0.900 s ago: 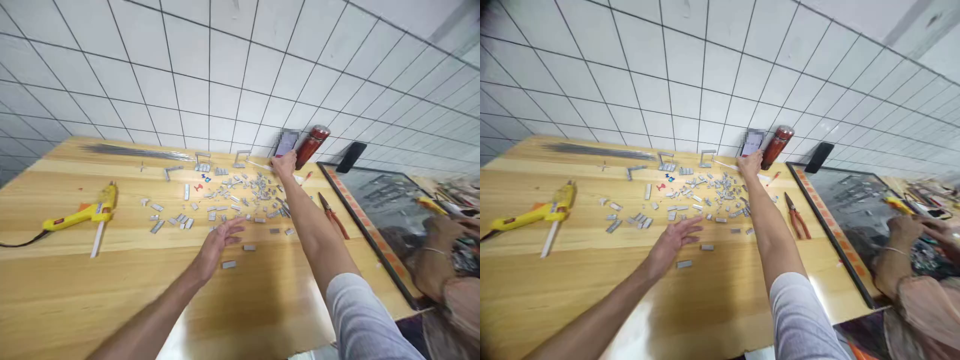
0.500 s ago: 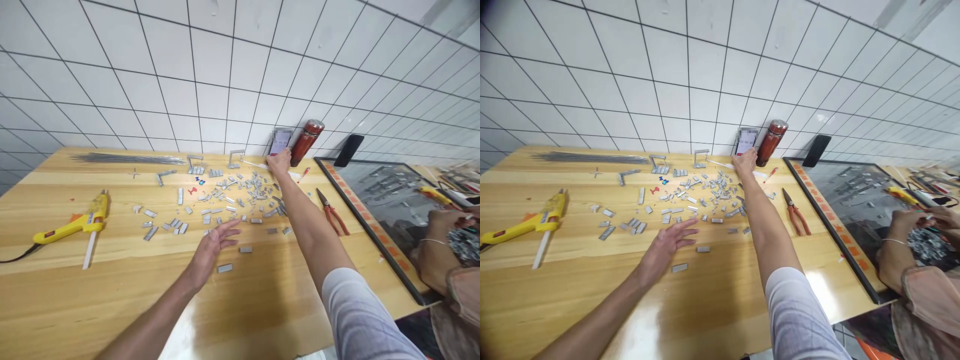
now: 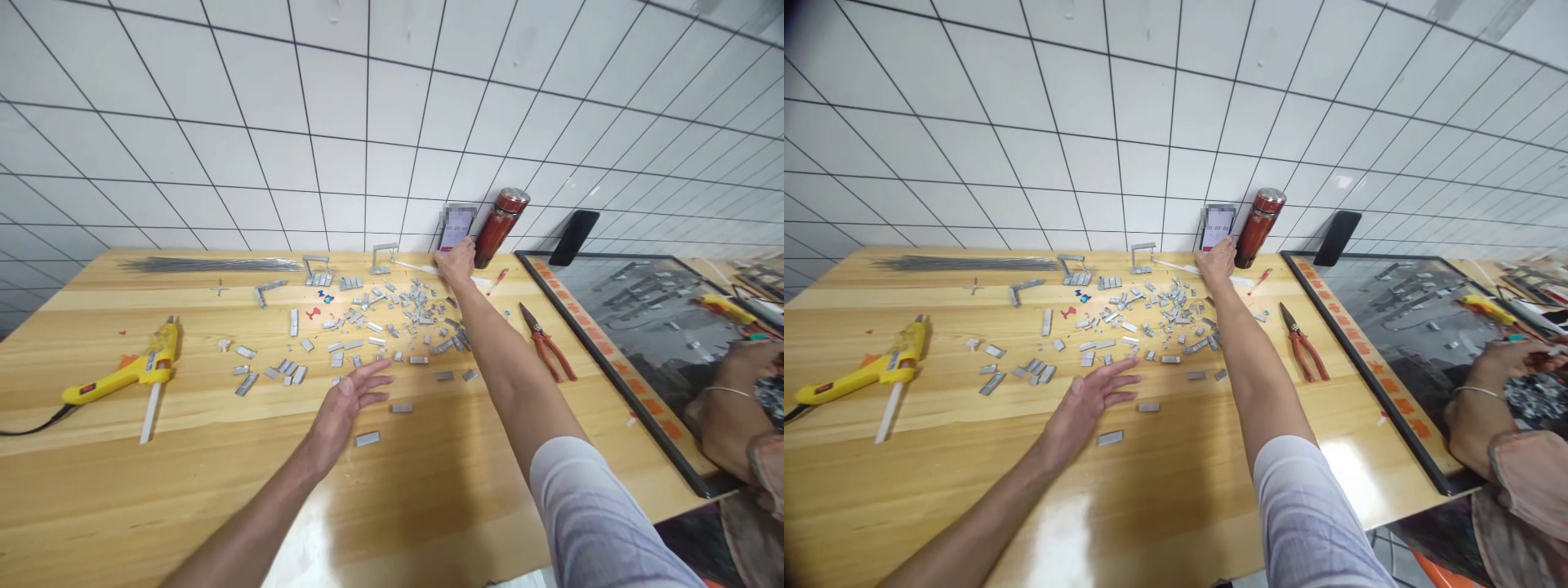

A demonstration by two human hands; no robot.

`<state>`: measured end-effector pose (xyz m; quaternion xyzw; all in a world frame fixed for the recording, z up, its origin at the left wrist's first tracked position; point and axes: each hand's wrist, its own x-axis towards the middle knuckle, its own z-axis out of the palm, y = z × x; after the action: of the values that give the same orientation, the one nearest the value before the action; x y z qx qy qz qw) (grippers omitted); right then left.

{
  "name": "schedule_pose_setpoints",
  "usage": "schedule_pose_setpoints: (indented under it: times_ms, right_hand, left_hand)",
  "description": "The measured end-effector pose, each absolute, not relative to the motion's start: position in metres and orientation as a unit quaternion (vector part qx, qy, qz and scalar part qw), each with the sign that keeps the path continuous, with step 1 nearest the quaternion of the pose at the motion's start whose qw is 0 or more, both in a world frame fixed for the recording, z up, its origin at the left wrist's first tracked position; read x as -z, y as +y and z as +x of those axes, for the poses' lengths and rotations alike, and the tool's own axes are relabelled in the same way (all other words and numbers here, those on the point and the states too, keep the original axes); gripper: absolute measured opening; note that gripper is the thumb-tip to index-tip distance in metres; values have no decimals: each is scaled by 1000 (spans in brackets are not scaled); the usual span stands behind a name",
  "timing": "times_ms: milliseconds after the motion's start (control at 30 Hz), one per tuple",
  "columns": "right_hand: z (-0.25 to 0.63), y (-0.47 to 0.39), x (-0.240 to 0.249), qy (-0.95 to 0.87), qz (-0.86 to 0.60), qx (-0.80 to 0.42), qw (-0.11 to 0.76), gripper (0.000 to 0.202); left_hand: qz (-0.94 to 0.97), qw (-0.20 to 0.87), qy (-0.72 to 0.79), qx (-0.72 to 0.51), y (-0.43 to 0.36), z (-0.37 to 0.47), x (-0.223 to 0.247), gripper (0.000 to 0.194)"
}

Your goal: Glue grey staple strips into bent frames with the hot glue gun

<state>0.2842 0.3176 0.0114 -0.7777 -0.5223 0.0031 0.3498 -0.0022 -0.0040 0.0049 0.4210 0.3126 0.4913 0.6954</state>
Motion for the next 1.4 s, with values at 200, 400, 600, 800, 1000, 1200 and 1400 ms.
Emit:
schedule_pose_setpoints:
  times_ms: [200,400,600,800,1000,1200,1400]
  right_hand:
    - [282,312,-16,-522,-781,-11,343,94]
    - [277,302,-23,-523,-782,-22,338,96]
    - [277,282,-43,-542,-770,-21,337,90]
    - [279,209,-71,-625,-670,-55,397,64]
    - [237,62,-80,-690,-506,-342,390,37]
    - [195,-6,-42,-765,-421,-307,379,17]
    - [197,-6,-24,-798,-391,-226,400,17]
  left_hand:
    - [430,694,314,-485,-4,-2,-6,68]
    - [428,695,310,-488,-4,-3,-6,67]
    - [421,693,302,-501,-4,-2,-6,69]
    - [414,688,303,-513,-6,-1,-11,73]
    - [402,655,311,-558,-4,-1,-16,73]
    - [411,590,352,-599,-3,0,-16,71]
    - [450,502,413,-613,-4,1,-16,64]
